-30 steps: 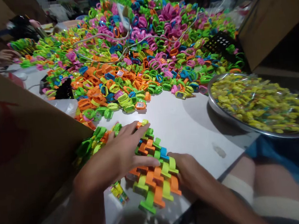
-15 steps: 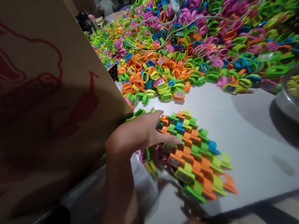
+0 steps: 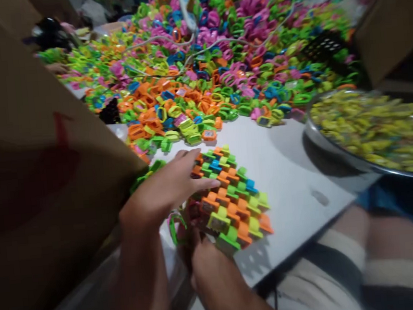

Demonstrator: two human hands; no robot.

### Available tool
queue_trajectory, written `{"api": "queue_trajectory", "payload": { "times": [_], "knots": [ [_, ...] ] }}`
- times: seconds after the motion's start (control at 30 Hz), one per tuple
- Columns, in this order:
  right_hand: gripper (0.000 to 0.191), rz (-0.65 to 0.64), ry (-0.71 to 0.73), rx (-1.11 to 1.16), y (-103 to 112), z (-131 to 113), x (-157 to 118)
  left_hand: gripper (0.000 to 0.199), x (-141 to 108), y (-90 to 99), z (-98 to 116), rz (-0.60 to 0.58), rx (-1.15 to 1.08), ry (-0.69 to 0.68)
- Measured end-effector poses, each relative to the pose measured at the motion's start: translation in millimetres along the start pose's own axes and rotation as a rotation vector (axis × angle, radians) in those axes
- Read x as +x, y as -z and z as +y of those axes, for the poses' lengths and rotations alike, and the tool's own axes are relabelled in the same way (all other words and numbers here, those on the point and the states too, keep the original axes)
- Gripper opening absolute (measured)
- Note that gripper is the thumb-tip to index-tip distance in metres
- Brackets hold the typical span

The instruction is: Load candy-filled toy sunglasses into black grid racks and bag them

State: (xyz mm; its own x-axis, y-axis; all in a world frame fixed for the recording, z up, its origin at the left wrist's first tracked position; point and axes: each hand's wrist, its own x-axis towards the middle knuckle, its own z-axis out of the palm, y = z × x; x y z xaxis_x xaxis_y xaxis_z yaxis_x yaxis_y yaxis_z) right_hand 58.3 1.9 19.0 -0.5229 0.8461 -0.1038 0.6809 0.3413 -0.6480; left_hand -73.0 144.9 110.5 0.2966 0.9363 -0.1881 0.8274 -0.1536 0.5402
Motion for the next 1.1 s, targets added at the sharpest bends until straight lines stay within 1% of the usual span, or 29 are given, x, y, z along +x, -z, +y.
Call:
{"api": "queue_trajectory", "payload": {
  "times": [0.07, 0.13, 0.17, 0.2, 0.27, 0.3, 0.33, 0.4, 0.47, 0.53, 0.63, 0.7, 0.77, 0.8, 0.83, 0.9, 1.03, 1.1],
  "knots": [
    [0.04, -0.01, -0.068, -0.115, -2.0, 11.1, -21.7, 0.088, 6.7, -3.8, -10.8, 0.042, 0.03, -0.054],
    [0.031, 0.0, -0.066, -0.155, 0.0, 28.8, -50.6, 0.094, 11.8, -6.3, -19.9, 0.088, 0.064, -0.087],
    [0.027, 0.012, -0.063, -0.108, 3.8, 39.0, -65.7, 0.098, 13.3, -6.5, -22.7, 0.107, 0.079, -0.099],
    [0.022, 0.044, -0.061, -0.008, 9.8, 49.5, -79.6, 0.102, 14.0, -5.9, -23.9, 0.123, 0.095, -0.109],
    [0.012, 0.138, -0.111, 0.307, 28.5, 70.1, -98.4, 0.108, 13.8, -3.4, -19.9, 0.152, 0.131, -0.142],
    [0.008, 0.213, -0.149, 0.464, 40.5, 79.6, -101.6, 0.109, 13.6, -2.5, -14.6, 0.165, 0.151, -0.167],
    [0.01, 0.297, -0.199, 0.594, 53.2, 88.5, -100.4, 0.108, 13.5, -2.5, -7.6, 0.178, 0.17, -0.194],
    [0.025, 0.451, -0.324, 0.754, 77.4, 104.4, -87.4, 0.104, 14.8, -6.9, 9.1, 0.197, 0.21, -0.215],
    [0.035, 0.49, -0.414, 0.81, 95.3, 118.2, -68.5, 0.103, 18.0, -17.1, 24.1, 0.203, 0.258, -0.165],
    [0.034, 0.443, -0.41, 0.799, 105.3, 129.4, -52.7, 0.102, 22.6, -29.9, 32.9, 0.185, 0.299, -0.082],
    [0.024, 0.367, -0.339, 0.703, 112.3, 139.0, -42.0, 0.105, 29.0, -44.9, 34.1, 0.16, 0.315, -0.024],
    [0.016, 0.29, -0.278, 0.614, 117.4, 139.3, -40.2, 0.11, 31.3, -48.9, 31.8, 0.155, 0.325, -0.026],
    [0.003, 0.193, -0.203, 0.487, 123.4, 135.9, -38.7, 0.113, 31.6, -48.9, 31.1, 0.148, 0.343, -0.024],
    [0.004, 0.148, -0.172, 0.421, 125.9, 133.5, -37.7, 0.113, 31.2, -48.0, 31.9, 0.145, 0.35, -0.018],
    [0.01, 0.119, -0.149, 0.364, 127.6, 131.1, -36.4, 0.112, 30.6, -46.9, 33.4, 0.139, 0.355, -0.011],
    [0.018, 0.094, -0.129, 0.291, 128.1, 126.9, -33.8, 0.112, 29.2, -44.6, 37.8, 0.123, 0.36, 0.002],
    [0.029, 0.061, -0.2, 0.132, 122.6, 121.3, -28.5, 0.113, 28.9, -42.5, 45.8, 0.055, 0.351, 0.032],
    [0.025, 0.04, -0.217, 0.052, 121.5, 119.1, -26.2, 0.109, 28.8, -40.6, 47.4, 0.033, 0.336, 0.031]
  ]
}}
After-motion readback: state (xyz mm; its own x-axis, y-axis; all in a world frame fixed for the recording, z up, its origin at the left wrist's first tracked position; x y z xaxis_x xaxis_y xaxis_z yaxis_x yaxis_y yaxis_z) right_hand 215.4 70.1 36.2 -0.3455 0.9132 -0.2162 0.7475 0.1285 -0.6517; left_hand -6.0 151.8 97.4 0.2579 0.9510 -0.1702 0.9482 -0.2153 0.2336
